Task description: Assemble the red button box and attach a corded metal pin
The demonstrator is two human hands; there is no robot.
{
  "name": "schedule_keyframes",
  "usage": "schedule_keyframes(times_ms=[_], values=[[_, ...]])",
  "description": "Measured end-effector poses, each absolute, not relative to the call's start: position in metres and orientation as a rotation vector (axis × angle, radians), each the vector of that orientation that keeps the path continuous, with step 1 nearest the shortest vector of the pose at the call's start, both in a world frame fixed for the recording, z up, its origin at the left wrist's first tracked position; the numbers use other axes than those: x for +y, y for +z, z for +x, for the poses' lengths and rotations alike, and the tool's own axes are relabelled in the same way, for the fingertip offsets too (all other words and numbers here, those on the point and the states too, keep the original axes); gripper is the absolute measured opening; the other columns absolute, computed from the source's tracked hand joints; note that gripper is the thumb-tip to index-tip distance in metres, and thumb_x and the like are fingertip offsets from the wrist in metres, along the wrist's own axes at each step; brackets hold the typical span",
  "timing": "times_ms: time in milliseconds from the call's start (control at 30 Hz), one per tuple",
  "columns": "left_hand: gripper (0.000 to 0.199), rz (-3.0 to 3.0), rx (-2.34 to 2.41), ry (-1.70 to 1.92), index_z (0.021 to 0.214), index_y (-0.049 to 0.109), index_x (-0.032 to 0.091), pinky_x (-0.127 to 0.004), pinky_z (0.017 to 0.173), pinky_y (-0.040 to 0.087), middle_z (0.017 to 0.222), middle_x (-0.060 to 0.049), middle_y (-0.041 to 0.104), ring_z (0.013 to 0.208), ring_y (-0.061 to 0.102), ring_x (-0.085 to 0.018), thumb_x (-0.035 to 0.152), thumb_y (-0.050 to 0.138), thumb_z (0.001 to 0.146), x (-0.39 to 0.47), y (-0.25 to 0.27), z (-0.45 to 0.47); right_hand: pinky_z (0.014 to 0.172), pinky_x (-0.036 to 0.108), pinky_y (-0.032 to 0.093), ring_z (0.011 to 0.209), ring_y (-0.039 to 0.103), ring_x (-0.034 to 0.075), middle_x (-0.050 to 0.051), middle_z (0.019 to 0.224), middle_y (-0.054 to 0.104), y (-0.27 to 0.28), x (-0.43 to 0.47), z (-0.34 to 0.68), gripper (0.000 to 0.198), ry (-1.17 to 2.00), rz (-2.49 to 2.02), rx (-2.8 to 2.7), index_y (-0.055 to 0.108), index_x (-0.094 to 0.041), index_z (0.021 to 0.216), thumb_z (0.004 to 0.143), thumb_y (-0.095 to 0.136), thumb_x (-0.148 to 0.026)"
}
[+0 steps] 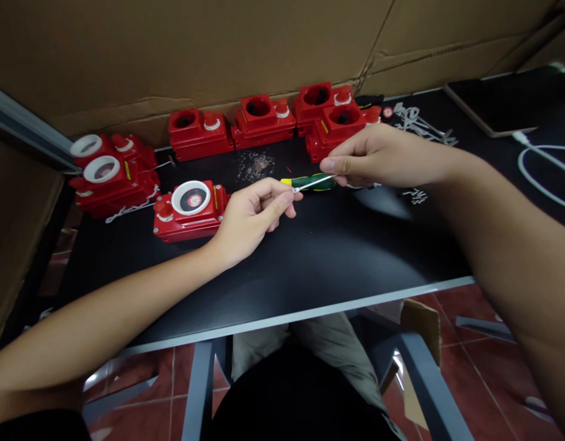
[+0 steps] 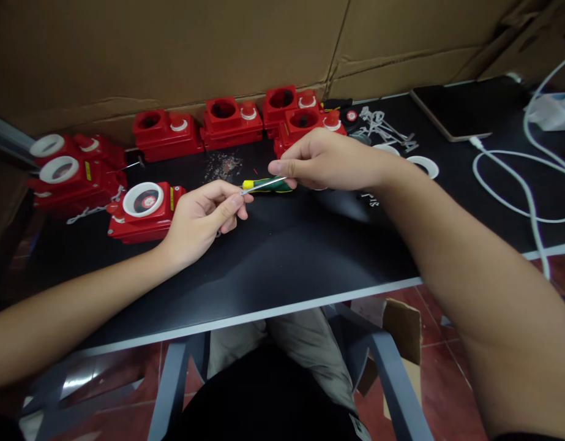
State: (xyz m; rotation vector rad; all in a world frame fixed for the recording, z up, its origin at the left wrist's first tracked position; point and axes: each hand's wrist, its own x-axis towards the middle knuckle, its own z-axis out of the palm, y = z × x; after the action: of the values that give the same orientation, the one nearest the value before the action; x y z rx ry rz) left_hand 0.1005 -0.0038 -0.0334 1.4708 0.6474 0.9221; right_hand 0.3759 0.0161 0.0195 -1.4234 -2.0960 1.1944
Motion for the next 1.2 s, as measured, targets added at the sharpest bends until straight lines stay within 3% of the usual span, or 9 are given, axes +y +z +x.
schedule_keyframes(times_ms=[233, 633, 1200], values=[[0.040, 1.446, 0.657, 0.921, 0.097, 0.079, 0.015, -0.020, 0.050, 0.037, 0.080, -0.003, 0.075, 0.053, 0.048, -0.005, 0.052, 0.092, 0.096, -0.0038, -0.0338, 0.1011, 0.045, 0.024, 0.024, 0.046, 0.035, 0.002, -0.003, 0.050, 0.045, 0.0208, 0.0162, 0.3763, 0.076, 1.144, -1.415, -2.129, 0.065, -0.014, 0.075, 0.094, 0.066, -0.088], [0.034, 1.437, 0.666, 0.922, 0.097, 0.083, 0.013, -0.019, 0.050, 0.036, 0.079, -0.004, 0.076, 0.052, 0.048, -0.005, 0.046, 0.091, 0.098, -0.0055, -0.0329, 0.1011, 0.047, 0.022, 0.021, 0.047, 0.032, -0.001, -0.005, 0.052, 0.042, 0.0261, 0.0132, 0.3741, 0.060, 1.149, -1.564, -2.093, 0.064, -0.011, 0.080, 0.107, 0.065, -0.065], [0.037, 1.427, 0.631, 0.922, 0.099, 0.084, 0.013, -0.019, 0.050, 0.035, 0.078, -0.003, 0.076, 0.052, 0.048, -0.005, 0.050, 0.089, 0.099, -0.0048, -0.0324, 0.1017, 0.043, 0.024, 0.020, 0.044, 0.031, 0.001, -0.004, 0.049, 0.042, 0.0239, 0.0118, 0.3717, 0.057, 1.127, -1.425, -2.092, 0.065, -0.014, 0.073, 0.104, 0.072, -0.062]])
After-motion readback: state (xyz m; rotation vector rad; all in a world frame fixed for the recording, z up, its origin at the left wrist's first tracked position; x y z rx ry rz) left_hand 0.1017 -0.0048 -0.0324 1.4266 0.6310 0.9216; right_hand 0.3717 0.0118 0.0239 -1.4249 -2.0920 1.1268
